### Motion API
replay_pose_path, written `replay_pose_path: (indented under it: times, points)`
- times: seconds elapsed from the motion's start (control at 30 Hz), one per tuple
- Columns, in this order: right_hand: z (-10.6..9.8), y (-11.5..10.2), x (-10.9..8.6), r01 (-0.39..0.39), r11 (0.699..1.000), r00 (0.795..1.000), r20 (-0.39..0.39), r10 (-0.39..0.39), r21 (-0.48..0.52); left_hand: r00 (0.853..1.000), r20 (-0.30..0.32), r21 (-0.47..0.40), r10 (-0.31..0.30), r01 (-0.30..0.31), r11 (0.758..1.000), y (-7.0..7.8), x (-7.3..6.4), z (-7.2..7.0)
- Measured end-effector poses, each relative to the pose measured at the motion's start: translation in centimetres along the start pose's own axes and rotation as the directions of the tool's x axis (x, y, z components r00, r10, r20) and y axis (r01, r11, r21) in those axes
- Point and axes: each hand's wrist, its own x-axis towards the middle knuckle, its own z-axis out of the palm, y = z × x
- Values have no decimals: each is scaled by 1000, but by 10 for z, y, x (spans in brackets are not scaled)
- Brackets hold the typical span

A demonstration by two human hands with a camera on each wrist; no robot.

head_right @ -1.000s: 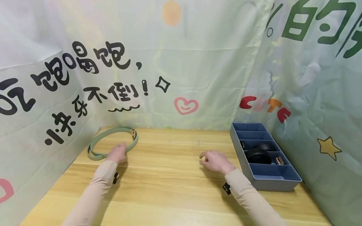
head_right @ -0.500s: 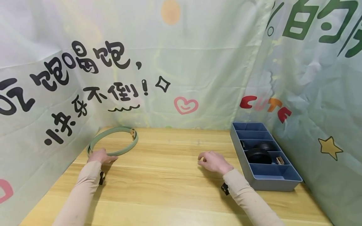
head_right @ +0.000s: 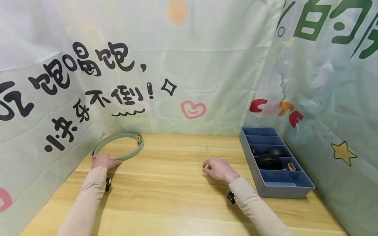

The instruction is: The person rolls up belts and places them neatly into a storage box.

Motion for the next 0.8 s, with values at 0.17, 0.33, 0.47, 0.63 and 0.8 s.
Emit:
replay_pose_path:
  times: [0.17,0.33,0.47,0.63,0.8]
  points:
    - [4,-4,3,18,1000,1000,5,-18,13,999,-40,-31,-13,12,999,13,-2,3]
    - [6,-10,8,21,1000,1000,2,-21,1,996,-81,-46,27,-30,998,30,-10,4]
    - [9,-16,12,32,999,999,14,-32,14,990,-70,-7,118,-119,993,47,-18,8]
    - [12,-22,16,35,999,999,22,-36,22,968,-32,59,251,-249,967,74,-29,13]
    - [14,-24,18,38,999,999,30,-39,25,949,1,57,315,-314,948,98,-42,19]
